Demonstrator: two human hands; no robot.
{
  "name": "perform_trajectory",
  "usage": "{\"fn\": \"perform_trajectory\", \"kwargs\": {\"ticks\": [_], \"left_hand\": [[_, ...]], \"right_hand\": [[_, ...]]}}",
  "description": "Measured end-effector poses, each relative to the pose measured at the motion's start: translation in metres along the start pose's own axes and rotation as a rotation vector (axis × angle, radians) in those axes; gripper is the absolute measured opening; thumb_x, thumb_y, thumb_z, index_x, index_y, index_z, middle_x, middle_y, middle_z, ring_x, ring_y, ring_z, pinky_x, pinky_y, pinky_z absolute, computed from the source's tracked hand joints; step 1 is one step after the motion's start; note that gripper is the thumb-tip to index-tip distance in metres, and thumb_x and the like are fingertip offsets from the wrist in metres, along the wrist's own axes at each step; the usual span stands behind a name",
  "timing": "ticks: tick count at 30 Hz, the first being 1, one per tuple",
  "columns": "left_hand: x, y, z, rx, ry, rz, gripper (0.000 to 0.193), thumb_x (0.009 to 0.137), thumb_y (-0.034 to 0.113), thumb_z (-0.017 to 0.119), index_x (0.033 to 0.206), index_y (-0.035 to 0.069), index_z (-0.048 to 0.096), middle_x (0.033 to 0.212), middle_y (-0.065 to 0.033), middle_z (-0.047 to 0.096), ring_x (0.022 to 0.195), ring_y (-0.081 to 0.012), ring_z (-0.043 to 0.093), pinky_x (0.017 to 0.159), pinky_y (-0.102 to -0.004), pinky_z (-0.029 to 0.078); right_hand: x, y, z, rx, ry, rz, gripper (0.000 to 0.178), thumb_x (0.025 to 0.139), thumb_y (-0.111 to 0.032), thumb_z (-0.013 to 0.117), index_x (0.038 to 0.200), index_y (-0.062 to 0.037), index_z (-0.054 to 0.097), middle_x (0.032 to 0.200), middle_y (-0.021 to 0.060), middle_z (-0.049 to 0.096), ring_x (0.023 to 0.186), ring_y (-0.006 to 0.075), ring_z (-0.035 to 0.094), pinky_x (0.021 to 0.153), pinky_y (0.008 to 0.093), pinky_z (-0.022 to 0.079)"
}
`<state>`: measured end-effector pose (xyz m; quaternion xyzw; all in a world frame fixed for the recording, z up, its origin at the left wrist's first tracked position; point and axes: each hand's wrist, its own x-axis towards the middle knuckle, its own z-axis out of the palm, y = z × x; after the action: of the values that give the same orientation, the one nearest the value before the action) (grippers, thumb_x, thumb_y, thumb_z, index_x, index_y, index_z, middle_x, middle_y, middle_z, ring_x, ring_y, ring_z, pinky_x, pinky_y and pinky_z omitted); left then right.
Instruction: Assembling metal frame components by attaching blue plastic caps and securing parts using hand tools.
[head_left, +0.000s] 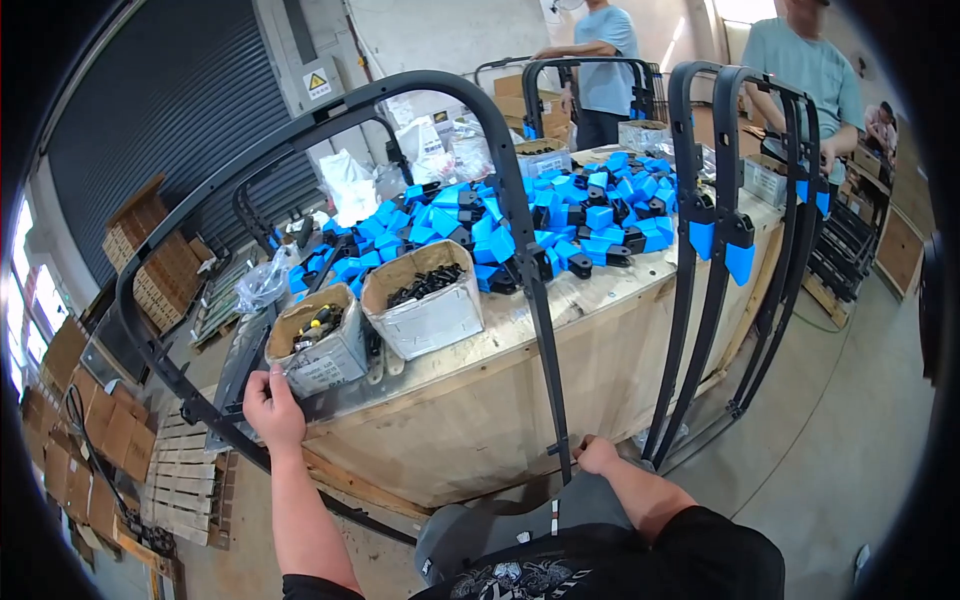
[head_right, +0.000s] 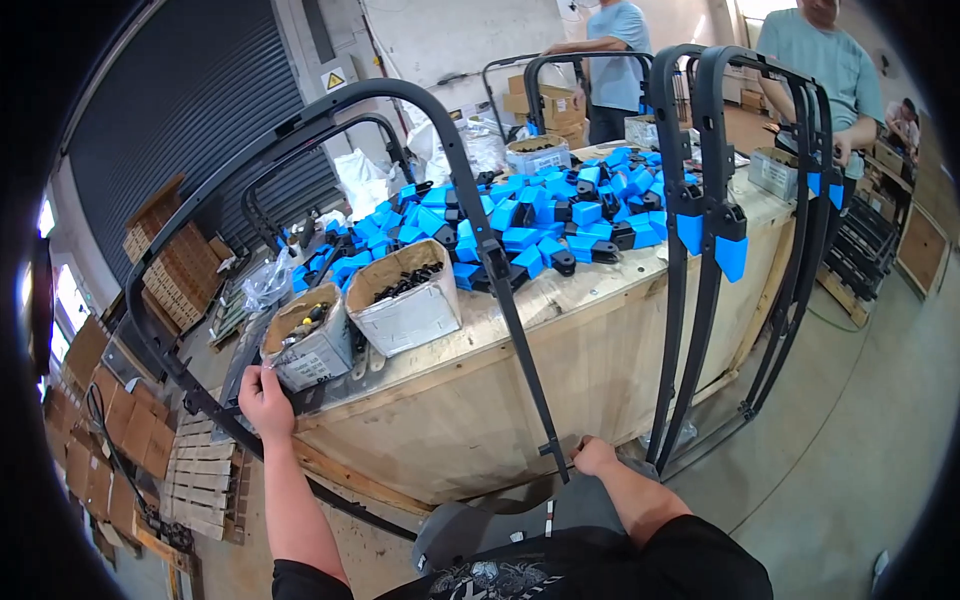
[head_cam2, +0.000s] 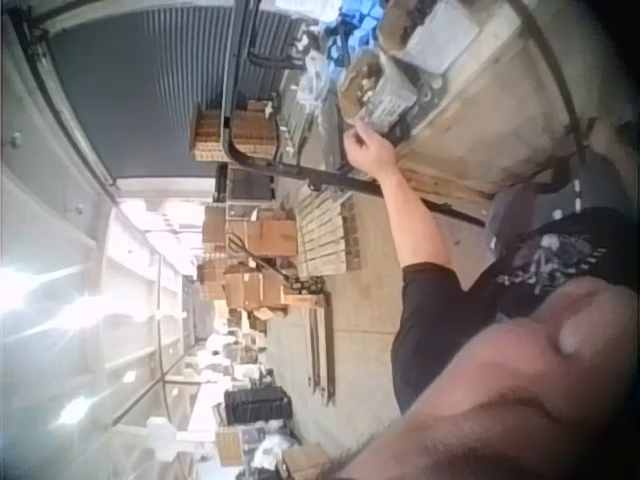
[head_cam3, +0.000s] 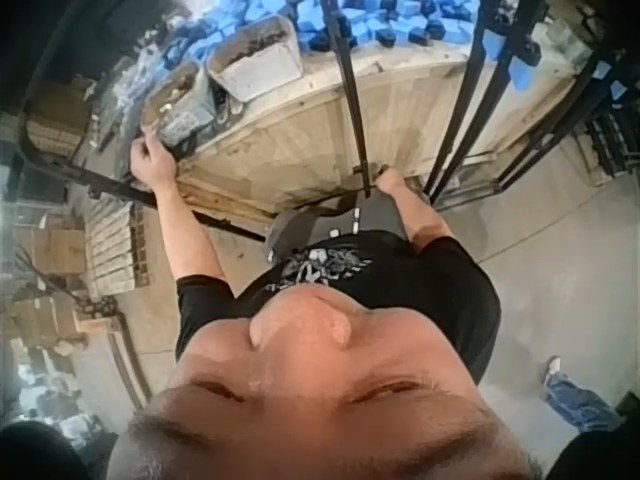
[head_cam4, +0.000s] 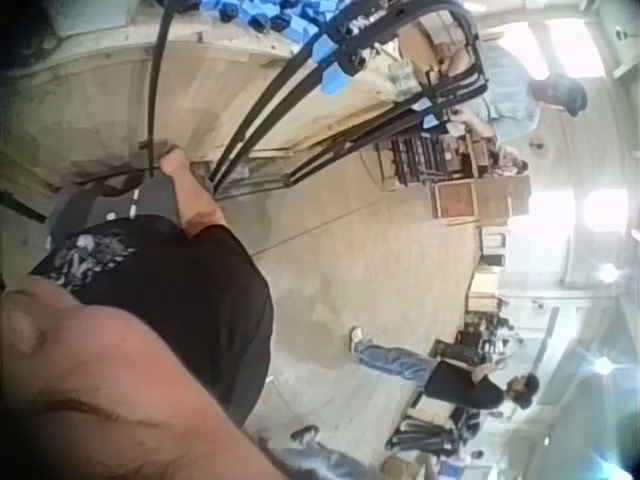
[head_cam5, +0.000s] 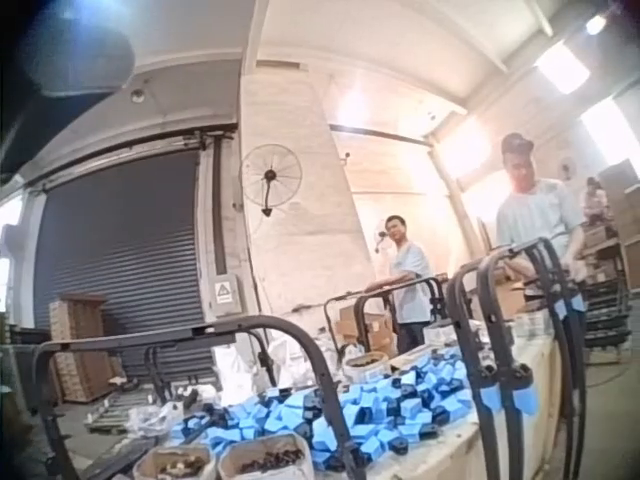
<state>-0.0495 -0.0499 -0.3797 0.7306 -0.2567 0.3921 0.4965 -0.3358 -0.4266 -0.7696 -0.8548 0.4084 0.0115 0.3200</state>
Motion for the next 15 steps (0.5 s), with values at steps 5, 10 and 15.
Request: {"fn": "perform_trajectory", "kwargs": {"ticks": [5, 10, 15], "left_hand": [[0.000, -0.005, -0.004, 0.046, -0.002, -0.012, 0.027, 0.097, 0.014, 0.063, 0.077, 0.000, 0.052, 0.066, -0.0019, 0.049, 0.065, -0.0114, 0.041, 0.060, -0.0294, 0.038], [-0.003, -0.008, 0.001, 0.078, -0.026, -0.011, 0.027, 0.097, 0.014, 0.061, 0.078, 0.000, 0.051, 0.067, -0.0026, 0.048, 0.066, -0.0118, 0.041, 0.061, -0.0293, 0.038], [-0.001, -0.007, 0.000, 0.078, -0.029, 0.019, 0.026, 0.097, 0.014, 0.061, 0.078, 0.000, 0.051, 0.068, -0.0035, 0.048, 0.067, -0.0123, 0.040, 0.062, -0.0294, 0.037]], "right_hand": [[-0.009, -0.011, -0.006, -0.086, -0.134, -0.045, 0.041, 0.087, -0.042, 0.060, 0.110, -0.0085, 0.070, 0.112, 0.0173, 0.071, 0.113, 0.0336, 0.065, 0.103, 0.0491, 0.043], [-0.014, -0.008, -0.014, -0.099, -0.129, -0.042, 0.038, 0.088, -0.039, 0.059, 0.108, -0.0094, 0.071, 0.111, 0.0152, 0.072, 0.111, 0.0336, 0.065, 0.102, 0.0490, 0.042], [-0.016, -0.007, -0.020, -0.054, -0.132, -0.046, 0.037, 0.087, -0.037, 0.059, 0.107, -0.0084, 0.071, 0.110, 0.0159, 0.072, 0.110, 0.0342, 0.065, 0.102, 0.0489, 0.043]]}}
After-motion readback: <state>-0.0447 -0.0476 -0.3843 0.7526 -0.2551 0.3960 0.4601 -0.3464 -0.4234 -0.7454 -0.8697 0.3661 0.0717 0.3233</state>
